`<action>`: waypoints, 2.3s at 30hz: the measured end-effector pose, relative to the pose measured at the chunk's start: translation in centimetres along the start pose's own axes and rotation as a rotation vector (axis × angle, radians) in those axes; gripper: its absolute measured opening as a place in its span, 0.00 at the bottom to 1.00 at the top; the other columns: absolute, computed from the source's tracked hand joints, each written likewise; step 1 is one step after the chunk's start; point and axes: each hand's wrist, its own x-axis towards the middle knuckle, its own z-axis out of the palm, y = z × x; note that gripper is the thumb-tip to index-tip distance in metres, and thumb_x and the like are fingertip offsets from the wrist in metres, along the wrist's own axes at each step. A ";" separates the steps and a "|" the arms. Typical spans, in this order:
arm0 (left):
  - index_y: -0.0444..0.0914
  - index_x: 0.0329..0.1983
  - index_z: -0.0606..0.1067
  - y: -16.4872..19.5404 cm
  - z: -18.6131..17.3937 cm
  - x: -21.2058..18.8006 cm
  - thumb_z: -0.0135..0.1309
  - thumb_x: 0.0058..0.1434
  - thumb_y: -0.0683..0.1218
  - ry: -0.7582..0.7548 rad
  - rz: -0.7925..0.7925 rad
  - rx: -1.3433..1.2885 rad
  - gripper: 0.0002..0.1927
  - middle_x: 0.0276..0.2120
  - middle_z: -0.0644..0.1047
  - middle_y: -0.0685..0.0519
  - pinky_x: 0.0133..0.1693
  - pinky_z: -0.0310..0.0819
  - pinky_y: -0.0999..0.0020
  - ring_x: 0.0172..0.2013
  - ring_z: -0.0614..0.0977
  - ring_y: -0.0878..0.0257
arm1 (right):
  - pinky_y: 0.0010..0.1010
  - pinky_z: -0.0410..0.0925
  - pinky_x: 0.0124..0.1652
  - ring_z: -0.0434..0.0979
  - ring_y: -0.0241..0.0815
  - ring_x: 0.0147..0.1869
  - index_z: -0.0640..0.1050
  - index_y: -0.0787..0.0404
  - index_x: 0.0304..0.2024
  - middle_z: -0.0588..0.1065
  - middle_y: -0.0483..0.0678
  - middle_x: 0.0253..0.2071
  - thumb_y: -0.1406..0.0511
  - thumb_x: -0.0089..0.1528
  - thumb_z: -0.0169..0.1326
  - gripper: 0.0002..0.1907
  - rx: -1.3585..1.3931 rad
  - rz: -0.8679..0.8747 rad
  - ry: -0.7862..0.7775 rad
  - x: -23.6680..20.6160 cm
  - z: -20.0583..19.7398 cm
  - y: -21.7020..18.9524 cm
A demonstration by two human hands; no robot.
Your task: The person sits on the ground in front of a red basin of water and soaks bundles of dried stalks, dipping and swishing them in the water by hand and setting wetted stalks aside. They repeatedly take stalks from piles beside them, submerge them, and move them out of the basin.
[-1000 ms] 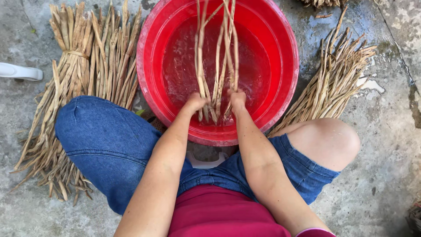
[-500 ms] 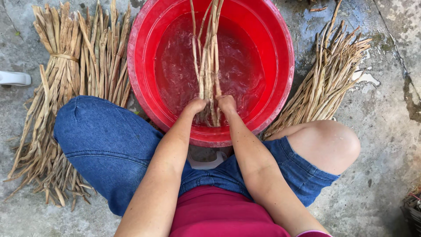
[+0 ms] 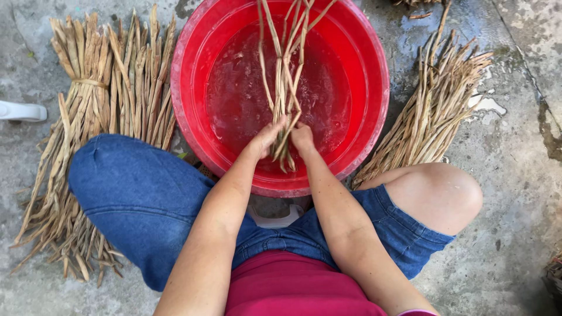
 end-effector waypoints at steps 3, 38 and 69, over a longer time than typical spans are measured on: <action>0.45 0.64 0.67 -0.4 0.8 0.3 0.57 0.65 0.57 0.054 -0.049 0.113 0.26 0.46 0.79 0.47 0.38 0.81 0.52 0.41 0.81 0.54 | 0.40 0.71 0.43 0.83 0.47 0.41 0.82 0.63 0.52 0.81 0.59 0.43 0.65 0.67 0.50 0.15 -0.287 -0.226 0.079 0.5 -0.5 0.2; 0.36 0.52 0.77 10.4 -0.4 -24.9 0.56 0.69 0.49 0.334 0.690 0.716 0.14 0.29 0.76 0.58 0.30 0.73 0.72 0.27 0.76 0.70 | 0.32 0.77 0.51 0.82 0.36 0.51 0.76 0.61 0.50 0.80 0.44 0.46 0.50 0.67 0.53 0.22 1.049 -0.748 -0.241 -1.0 -16.5 -17.5; 0.38 0.48 0.73 1.4 1.7 -9.4 0.46 0.72 0.55 0.516 0.424 0.996 0.16 0.31 0.79 0.36 0.37 0.72 0.46 0.33 0.81 0.40 | 0.26 0.58 0.21 0.62 0.31 0.21 0.81 0.61 0.36 0.73 0.41 0.24 0.53 0.67 0.57 0.18 0.381 -0.039 -0.296 -2.4 -0.9 -6.9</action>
